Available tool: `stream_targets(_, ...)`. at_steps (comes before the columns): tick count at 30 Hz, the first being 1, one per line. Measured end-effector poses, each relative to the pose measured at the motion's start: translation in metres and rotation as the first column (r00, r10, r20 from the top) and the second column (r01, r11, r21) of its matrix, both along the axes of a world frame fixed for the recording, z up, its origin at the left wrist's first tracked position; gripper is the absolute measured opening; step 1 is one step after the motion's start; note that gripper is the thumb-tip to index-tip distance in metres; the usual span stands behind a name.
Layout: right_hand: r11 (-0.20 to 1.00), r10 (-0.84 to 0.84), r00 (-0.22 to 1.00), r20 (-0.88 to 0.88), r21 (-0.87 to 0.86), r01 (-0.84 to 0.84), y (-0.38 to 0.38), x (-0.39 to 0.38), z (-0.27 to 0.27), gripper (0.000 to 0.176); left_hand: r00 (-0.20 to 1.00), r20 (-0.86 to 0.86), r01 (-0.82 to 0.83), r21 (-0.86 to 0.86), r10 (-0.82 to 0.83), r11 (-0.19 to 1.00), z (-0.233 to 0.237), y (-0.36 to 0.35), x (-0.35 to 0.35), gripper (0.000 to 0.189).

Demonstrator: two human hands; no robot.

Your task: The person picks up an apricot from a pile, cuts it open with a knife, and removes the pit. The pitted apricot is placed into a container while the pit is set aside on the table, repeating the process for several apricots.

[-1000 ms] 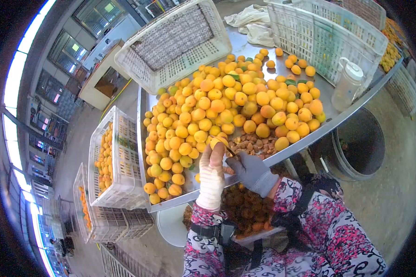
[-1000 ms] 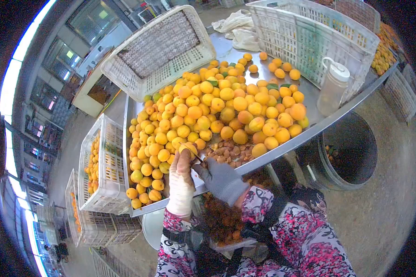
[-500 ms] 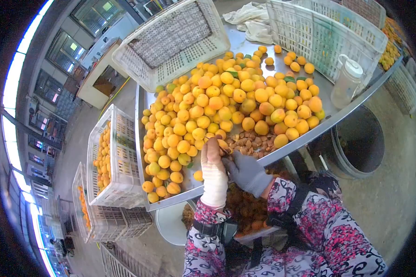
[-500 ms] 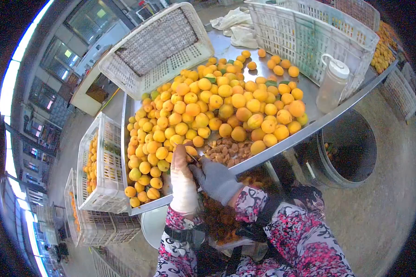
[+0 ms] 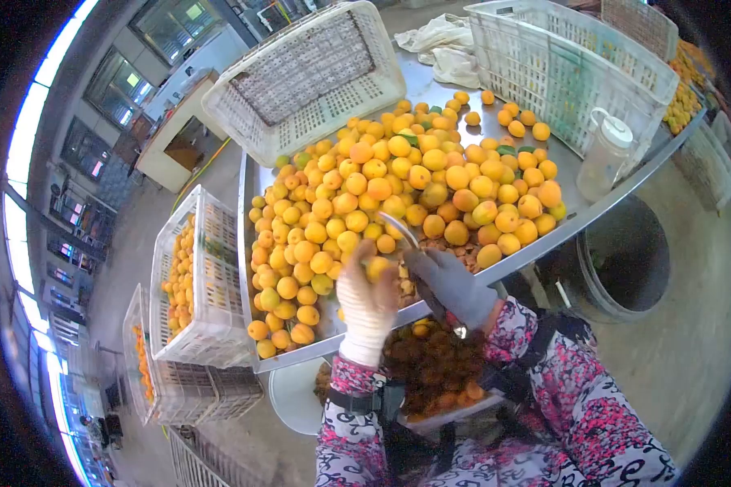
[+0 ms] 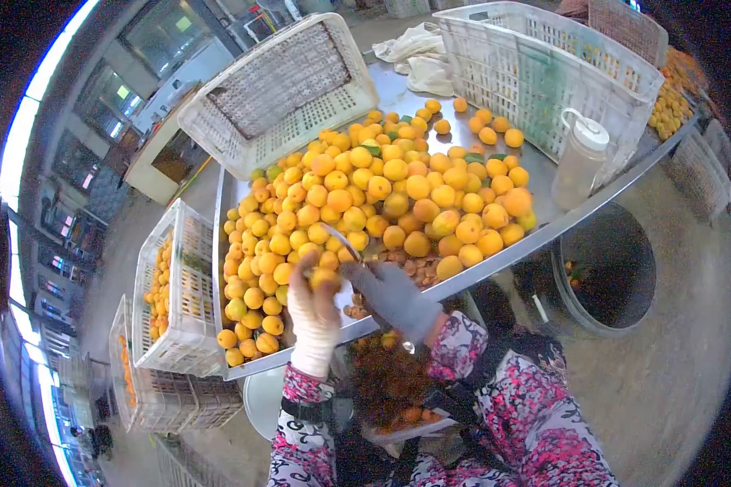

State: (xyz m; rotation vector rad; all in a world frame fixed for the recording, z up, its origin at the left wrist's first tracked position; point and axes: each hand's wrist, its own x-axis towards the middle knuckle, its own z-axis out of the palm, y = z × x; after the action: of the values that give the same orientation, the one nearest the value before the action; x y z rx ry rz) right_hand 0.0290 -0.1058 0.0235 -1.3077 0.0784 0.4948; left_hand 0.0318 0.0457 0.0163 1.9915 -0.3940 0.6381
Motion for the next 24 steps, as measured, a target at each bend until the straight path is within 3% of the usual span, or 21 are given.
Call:
stream_targets(1,1.000,-0.006,1.000,-0.004,-0.002,0.006,0.000,0.003,-0.007,0.046,0.983,0.183,-0.043,0.308,-0.015,0.950,0.001,-0.003,-0.002,0.044)
stream_targets(2,0.996,-0.062,0.989,0.137,-0.054,0.070,0.003,0.009,-0.017,0.044,0.972,0.215,0.011,0.362,-0.095,0.932,0.010,-0.010,-0.003,0.052)
stream_targets(3,0.986,-0.108,0.955,0.275,-0.095,0.139,0.007,0.012,-0.026,0.043,0.973,0.208,0.018,0.364,-0.101,0.931,0.012,-0.013,-0.004,0.052)
stream_targets(4,0.976,-0.180,0.957,0.228,0.163,0.144,0.015,0.011,-0.025,0.042,0.981,0.166,0.038,0.357,-0.104,0.933,0.014,-0.015,-0.005,0.052)
stream_targets(5,0.976,-0.180,0.957,0.226,0.162,0.146,0.016,0.012,-0.027,0.042,0.987,0.125,0.054,0.347,-0.103,0.936,0.015,-0.016,-0.005,0.052)
stream_targets(7,0.963,-0.174,0.969,0.175,0.235,0.130,0.019,0.018,-0.030,0.043,0.969,0.234,-0.009,0.370,-0.083,0.929,0.010,-0.017,0.000,0.054)
stream_targets(8,0.963,-0.173,0.969,0.174,0.237,0.130,0.018,0.020,-0.030,0.043,0.971,0.235,-0.037,0.298,-0.035,0.954,0.014,-0.022,0.000,0.048)
stream_targets(9,0.970,-0.231,0.947,0.222,0.125,0.207,0.018,0.023,-0.030,0.043,0.973,0.231,-0.066,0.226,0.013,0.972,0.016,-0.023,0.001,0.042)
stream_targets(11,0.957,-0.284,0.919,0.274,0.016,0.291,0.014,0.026,-0.022,0.043,0.992,-0.062,0.118,0.069,-0.114,0.991,0.003,-0.003,0.019,0.026)
stream_targets(12,0.944,-0.326,0.923,0.206,0.121,0.307,0.009,0.025,-0.016,0.042,0.907,-0.350,0.057,-0.449,-0.234,0.891,-0.002,0.006,0.011,0.015)
stream_targets(13,0.919,-0.360,0.923,0.134,0.224,0.325,0.004,0.023,-0.006,0.041,0.890,-0.440,0.019,-0.227,-0.120,0.974,-0.006,0.023,0.014,0.013)
stream_targets(14,0.914,-0.369,0.926,0.079,0.210,0.346,-0.001,0.019,0.006,0.040,0.977,-0.183,-0.052,0.299,0.111,0.953,-0.008,0.023,0.016,0.018)
stream_targets(15,0.914,-0.369,0.926,0.080,0.209,0.347,-0.003,0.016,0.013,0.040,0.969,0.170,-0.245,0.703,0.178,0.667,-0.009,0.023,0.017,0.025)
stream_targets(16,0.926,-0.347,0.936,0.054,0.179,0.333,-0.005,0.015,0.017,0.035,0.969,0.170,-0.247,0.701,0.179,0.669,-0.007,0.020,0.017,0.025)
stream_targets(18,0.937,-0.324,0.946,0.024,0.145,0.317,-0.003,0.015,0.011,0.030,0.996,0.090,-0.053,0.281,0.028,0.958,-0.003,0.008,0.010,0.041)
stream_targets(19,0.923,-0.366,0.919,0.146,0.184,0.338,0.002,0.017,-0.001,0.037,0.996,0.088,-0.051,0.283,0.027,0.958,0.005,0.003,0.004,0.041)
stream_targets(20,0.908,-0.406,0.875,0.264,0.226,0.353,0.006,0.017,-0.006,0.044,0.989,-0.141,0.052,0.068,-0.042,0.996,0.016,-0.003,-0.004,0.043)
stream_targets(21,0.909,-0.403,0.875,0.266,0.227,0.350,0.008,0.016,-0.008,0.044,0.928,-0.339,0.101,-0.169,-0.155,0.980,0.020,-0.009,-0.009,0.046)
stream_targets(22,0.941,-0.339,0.914,0.224,0.082,0.329,0.009,0.015,-0.008,0.047,0.945,-0.295,0.089,-0.184,-0.141,0.979,0.015,-0.020,-0.009,0.040)
stream_targets(23,0.954,-0.279,0.945,0.170,-0.066,0.293,0.011,0.013,-0.009,0.049,0.986,-0.162,0.057,0.043,-0.050,0.997,0.021,-0.028,-0.016,0.033)
stream_targets(24,0.943,-0.308,0.923,0.231,-0.058,0.329,0.018,0.017,-0.027,0.052,0.969,-0.247,0.029,0.021,-0.023,0.999,0.014,-0.029,-0.019,0.031)
